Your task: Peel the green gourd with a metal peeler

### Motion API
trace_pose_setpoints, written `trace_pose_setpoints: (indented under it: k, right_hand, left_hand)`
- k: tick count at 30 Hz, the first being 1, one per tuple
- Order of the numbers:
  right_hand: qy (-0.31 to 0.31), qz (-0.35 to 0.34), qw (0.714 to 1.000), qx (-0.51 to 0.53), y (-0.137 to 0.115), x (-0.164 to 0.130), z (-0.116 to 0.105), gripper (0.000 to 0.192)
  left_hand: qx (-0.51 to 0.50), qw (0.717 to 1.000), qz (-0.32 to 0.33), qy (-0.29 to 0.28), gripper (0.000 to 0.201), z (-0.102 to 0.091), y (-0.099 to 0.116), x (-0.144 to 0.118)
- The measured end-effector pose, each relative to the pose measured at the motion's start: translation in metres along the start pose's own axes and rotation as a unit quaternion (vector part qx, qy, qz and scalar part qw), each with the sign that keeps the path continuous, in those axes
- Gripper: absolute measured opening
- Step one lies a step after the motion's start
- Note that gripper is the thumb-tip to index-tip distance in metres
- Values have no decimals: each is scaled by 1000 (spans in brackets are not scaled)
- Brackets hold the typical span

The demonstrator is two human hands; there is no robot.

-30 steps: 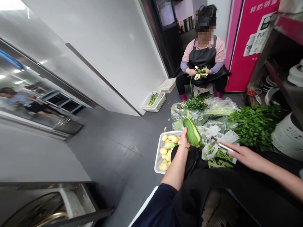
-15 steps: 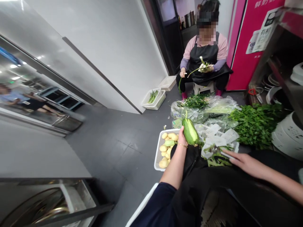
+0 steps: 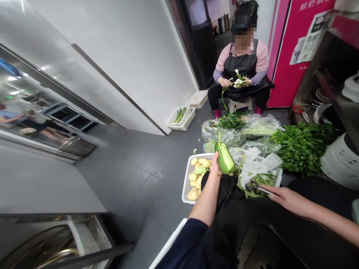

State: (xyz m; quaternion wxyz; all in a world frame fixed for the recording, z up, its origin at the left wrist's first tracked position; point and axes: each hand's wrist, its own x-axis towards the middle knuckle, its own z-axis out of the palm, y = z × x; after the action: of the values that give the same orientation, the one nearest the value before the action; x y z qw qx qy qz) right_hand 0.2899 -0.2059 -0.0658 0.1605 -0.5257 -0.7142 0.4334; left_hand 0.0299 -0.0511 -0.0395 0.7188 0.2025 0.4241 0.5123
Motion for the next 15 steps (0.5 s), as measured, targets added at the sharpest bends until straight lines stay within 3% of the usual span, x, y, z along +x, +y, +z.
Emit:
trace_pose_setpoints:
  k: [3,6,9,11,15]
  right_hand:
    - [66,-7,998,19,-6,4,-27,57]
    - [155,-40,987,21,-53,42,-56,56]
    - [194,-59,979,19,-82,65,-52,56]
    - [176,-58,983,17,-71,57,-30,55]
    - [60,-21,998,25,-15,8,2,55]
  left_hand:
    - [-28,998,-53,-15,37,-1,-2,2]
    - [-39,996,-80,-25,37,3,-11,1]
    - [-45,997,-62,-32,36,8,-15,-1]
    - [-44,999,-20,-21,31,8,-12,1]
    - [-10,999,25,17,25,1,0,7]
